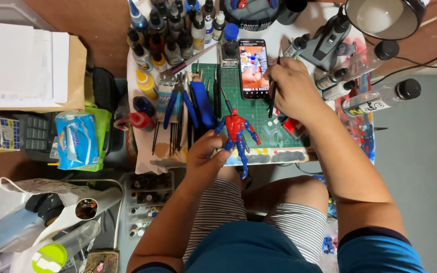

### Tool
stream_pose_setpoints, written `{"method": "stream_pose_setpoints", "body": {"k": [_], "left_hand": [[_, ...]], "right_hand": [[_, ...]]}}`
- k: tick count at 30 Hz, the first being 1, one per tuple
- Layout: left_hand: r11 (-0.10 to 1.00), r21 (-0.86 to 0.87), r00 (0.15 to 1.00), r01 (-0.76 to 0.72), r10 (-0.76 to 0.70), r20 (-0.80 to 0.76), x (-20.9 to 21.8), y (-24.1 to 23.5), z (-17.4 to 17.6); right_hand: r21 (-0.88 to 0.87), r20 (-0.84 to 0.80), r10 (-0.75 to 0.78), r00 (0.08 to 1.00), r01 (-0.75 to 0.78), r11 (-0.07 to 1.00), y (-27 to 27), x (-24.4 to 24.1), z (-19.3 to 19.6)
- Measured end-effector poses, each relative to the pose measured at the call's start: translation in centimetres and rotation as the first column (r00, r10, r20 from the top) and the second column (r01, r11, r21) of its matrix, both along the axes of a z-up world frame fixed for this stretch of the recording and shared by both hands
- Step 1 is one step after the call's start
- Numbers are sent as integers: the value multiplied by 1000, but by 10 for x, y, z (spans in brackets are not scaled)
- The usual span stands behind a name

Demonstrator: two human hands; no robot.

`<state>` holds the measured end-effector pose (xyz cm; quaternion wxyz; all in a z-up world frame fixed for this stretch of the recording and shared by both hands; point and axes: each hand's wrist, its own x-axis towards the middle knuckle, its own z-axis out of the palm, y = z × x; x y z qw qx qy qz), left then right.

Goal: A person uses a fine paintbrush to apply paint to a Spider-Man action figure while referencing an image on a smartphone.

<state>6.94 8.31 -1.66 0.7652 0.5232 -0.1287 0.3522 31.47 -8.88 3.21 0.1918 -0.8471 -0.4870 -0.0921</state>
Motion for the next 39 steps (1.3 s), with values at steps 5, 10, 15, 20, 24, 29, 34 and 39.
{"method": "stream_pose_setpoints", "body": {"k": [5, 10, 15, 20, 24, 29, 34, 39], "left_hand": [[1000, 26, 999, 5, -4, -45, -1, 2, 0], [1000, 16, 999, 17, -16, -52, -1, 3, 1], [1000, 16, 997, 27, -26, -68, -2, 2, 1], [1000, 11, 997, 29, -28, -67, -2, 3, 0], [1000, 7, 998, 27, -27, -65, -2, 2, -1], [999, 8, 997, 32, -32, -65, -2, 2, -3], [999, 12, 997, 40, -39, -60, -2, 4, -4], [1000, 8, 999, 30, -29, -39, 0, 2, -3]], "right_hand": [[106, -22, 129, 991, -126, 986, 9, -5, 7], [78, 42, 74, 996, -77, 994, -4, 13, -11], [181, -56, 175, 983, -162, 970, 3, 8, -1], [156, -45, 153, 987, -145, 977, -10, 24, -26], [165, -30, 147, 989, -140, 976, -9, 20, -17], [185, -41, 196, 980, -185, 965, 1, 2, 2], [171, 2, 137, 991, -136, 976, -8, 14, -12], [225, -36, 222, 974, -209, 952, -17, 15, -13]]}}
